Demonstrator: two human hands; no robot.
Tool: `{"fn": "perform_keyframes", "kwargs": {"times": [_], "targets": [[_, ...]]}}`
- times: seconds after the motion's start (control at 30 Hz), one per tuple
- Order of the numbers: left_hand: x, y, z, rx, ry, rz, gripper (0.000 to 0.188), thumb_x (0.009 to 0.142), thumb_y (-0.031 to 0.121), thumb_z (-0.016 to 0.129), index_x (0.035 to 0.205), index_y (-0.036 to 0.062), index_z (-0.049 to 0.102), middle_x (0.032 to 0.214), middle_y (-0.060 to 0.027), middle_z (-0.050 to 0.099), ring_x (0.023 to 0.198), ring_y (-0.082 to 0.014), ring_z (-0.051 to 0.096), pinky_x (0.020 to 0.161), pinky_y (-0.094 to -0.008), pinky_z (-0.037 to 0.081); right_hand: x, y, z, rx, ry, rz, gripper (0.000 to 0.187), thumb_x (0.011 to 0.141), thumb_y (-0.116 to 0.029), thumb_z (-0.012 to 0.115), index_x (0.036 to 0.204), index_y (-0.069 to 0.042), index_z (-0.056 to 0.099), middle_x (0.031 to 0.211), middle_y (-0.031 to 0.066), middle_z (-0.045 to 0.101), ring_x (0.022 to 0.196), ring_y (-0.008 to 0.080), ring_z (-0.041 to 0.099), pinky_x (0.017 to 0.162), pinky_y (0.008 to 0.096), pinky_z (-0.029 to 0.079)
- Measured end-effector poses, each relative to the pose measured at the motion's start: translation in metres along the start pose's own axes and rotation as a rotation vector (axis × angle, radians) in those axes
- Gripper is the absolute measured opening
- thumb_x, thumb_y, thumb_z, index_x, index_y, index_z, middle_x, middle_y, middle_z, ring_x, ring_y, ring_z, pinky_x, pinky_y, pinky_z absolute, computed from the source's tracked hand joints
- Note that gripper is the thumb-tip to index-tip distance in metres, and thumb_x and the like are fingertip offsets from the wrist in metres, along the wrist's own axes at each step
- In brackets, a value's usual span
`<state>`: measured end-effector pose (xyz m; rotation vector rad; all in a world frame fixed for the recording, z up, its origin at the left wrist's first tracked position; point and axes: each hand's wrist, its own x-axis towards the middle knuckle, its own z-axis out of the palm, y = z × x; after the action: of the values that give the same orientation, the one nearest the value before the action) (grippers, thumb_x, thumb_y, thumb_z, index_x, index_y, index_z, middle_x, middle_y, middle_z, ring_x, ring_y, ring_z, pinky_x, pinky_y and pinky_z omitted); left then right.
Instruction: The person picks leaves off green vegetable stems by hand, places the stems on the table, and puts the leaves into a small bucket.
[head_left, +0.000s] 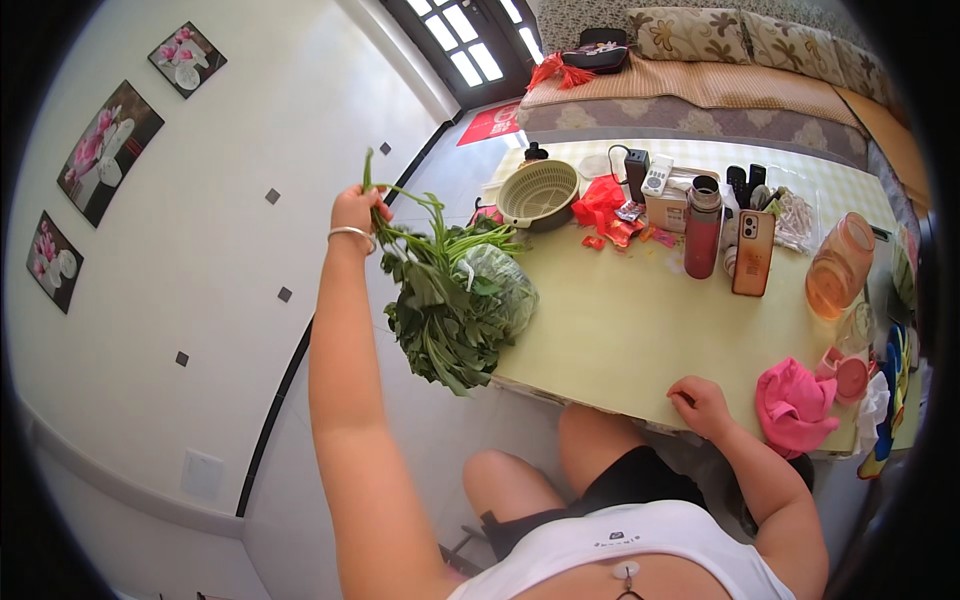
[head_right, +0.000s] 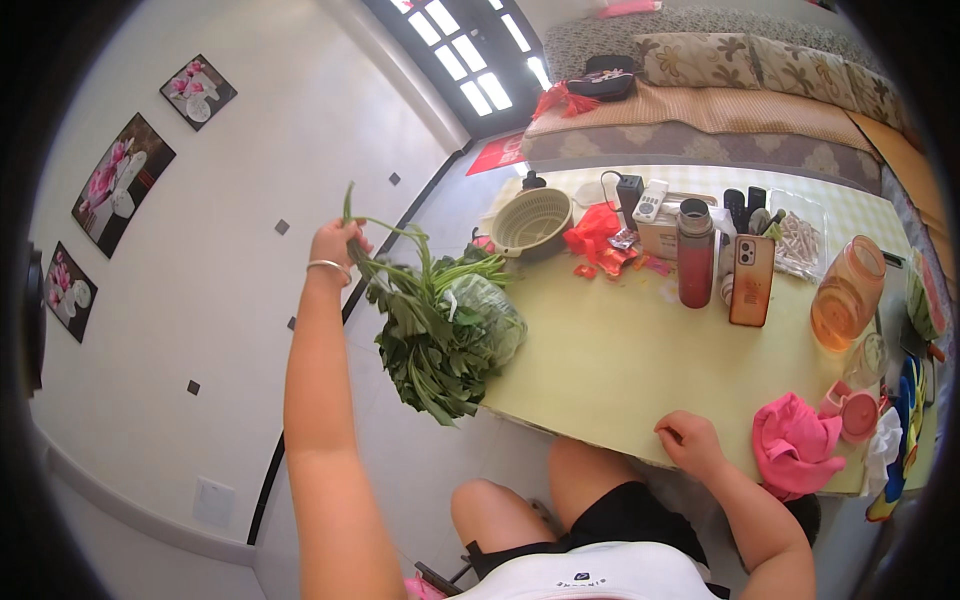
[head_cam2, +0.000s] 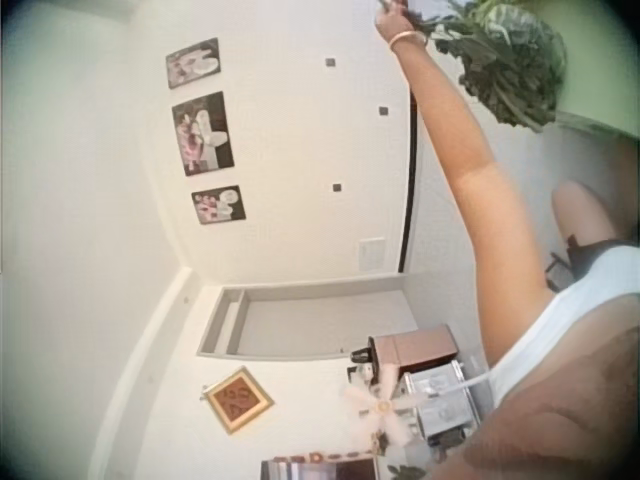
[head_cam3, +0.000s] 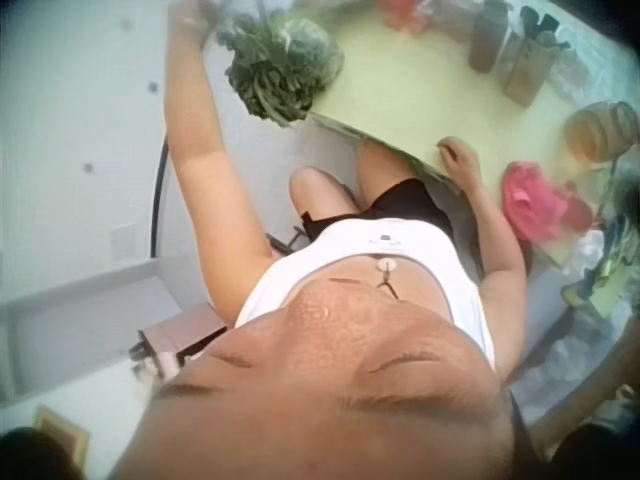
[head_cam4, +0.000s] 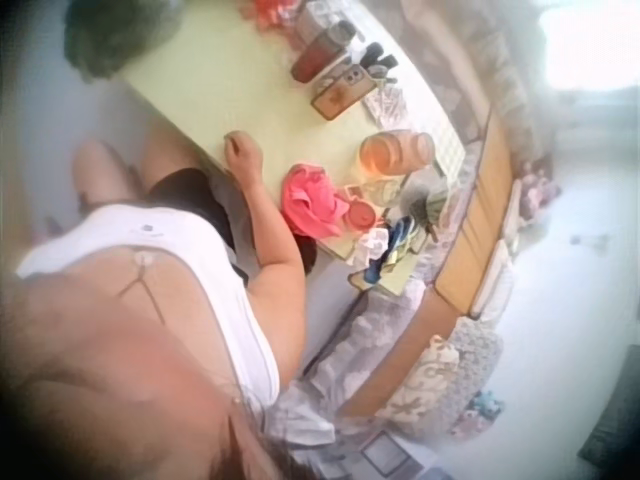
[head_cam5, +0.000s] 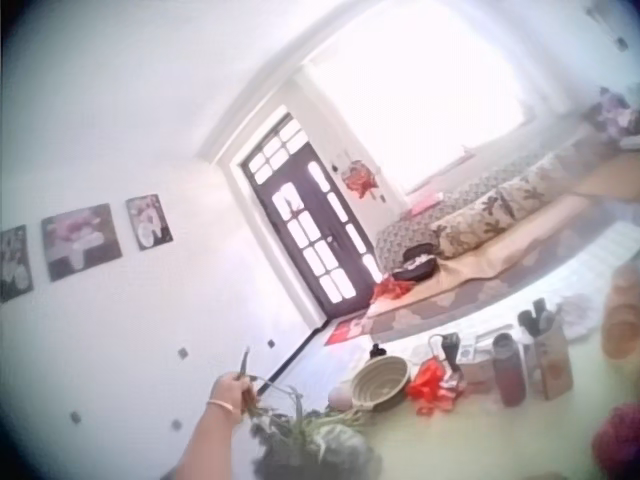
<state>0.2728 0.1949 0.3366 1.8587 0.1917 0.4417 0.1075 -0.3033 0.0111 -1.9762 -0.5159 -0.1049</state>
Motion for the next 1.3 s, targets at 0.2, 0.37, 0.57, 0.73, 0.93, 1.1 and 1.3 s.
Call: {"fn": "perform_keyframes", "kwargs": {"times": [0.2,0.37,0.57,0.73,0.93,1.1,1.3], "targets": [[-0.055,0.065,0.045,-0.309,-0.13,0.054,0.016,0.095,0.006,0.045,0.102,-0.0055,0.054,0.075,-0.0053,0.051,0.065,-0.016,0.052,0.069,-0.0369,0.051,0.007,0.014,0.021,0.269,0.018,0.186,0.007,0.085,-0.005,0.061,0.09,-0.002,0.064,0.076,0.0077,0.063,0.065,0.0138,0.06,0.057,0.0277,0.047],[-0.107,0.05,0.092,-0.528,-0.311,0.024,0.017,0.095,0.008,0.045,0.1,-0.0053,0.055,0.075,-0.0057,0.051,0.067,-0.0169,0.051,0.069,-0.0375,0.049,0.07,-0.071,0.036,0.66,0.023,0.144,0.013,0.092,-0.01,0.057,0.096,0.001,0.064,0.081,0.003,0.064,0.071,0.01,0.059,0.063,0.0236,0.047],[-0.165,-0.037,0.168,-0.692,-0.514,-0.119,0.019,0.093,0.01,0.05,0.105,-0.004,0.057,0.073,-0.0027,0.049,0.068,-0.0153,0.048,0.069,-0.0348,0.046,0.135,-0.102,0.024,0.985,0.11,0.233,0.031,0.096,-0.03,0.053,0.107,-0.003,0.063,0.088,0.0037,0.065,0.077,0.0098,0.059,0.06,0.0229,0.044],[-0.189,-0.073,0.206,-0.792,-0.649,-0.244,0.023,0.095,0.017,0.051,0.105,-0.0028,0.056,0.074,-0.0029,0.048,0.069,-0.0161,0.046,0.069,-0.0343,0.044,0.165,-0.093,0.009,1.368,0.156,0.472,0.033,0.095,-0.038,0.054,0.108,-0.008,0.061,0.092,0.0026,0.066,0.074,0.0101,0.058,0.056,0.0206,0.041],[-0.181,-0.087,0.213,-0.722,-0.584,-0.239,0.022,0.098,0.017,0.047,0.103,-0.0009,0.057,0.084,-0.0086,0.061,0.077,-0.0199,0.057,0.076,-0.0345,0.047,0.173,-0.105,-0.015,1.2,0.233,0.232,0.01,0.092,-0.016,0.058,0.094,-0.007,0.063,0.081,0.0006,0.063,0.062,0.0074,0.053,0.049,0.0195,0.036],[-0.174,-0.073,0.212,-0.735,-0.529,-0.141,0.02,0.099,0.015,0.047,0.102,0.0006,0.059,0.104,-0.0151,0.066,0.088,-0.0209,0.062,0.078,-0.0319,0.049,0.162,-0.122,-0.01,0.546,0.23,-0.061,0.011,0.087,-0.01,0.059,0.092,0.0,0.065,0.071,-0.0001,0.059,0.056,0.0049,0.047,0.049,0.0216,0.036],[-0.175,-0.074,0.217,-0.844,-0.593,-0.171,0.018,0.096,0.012,0.052,0.106,-0.0004,0.06,0.113,-0.0164,0.064,0.098,-0.0202,0.063,0.088,-0.0321,0.05,0.156,-0.135,0.011,0.366,0.199,-0.088,0.016,0.086,-0.012,0.064,0.09,0.004,0.065,0.065,0.0056,0.057,0.056,0.0087,0.049,0.052,0.0275,0.041]]}}
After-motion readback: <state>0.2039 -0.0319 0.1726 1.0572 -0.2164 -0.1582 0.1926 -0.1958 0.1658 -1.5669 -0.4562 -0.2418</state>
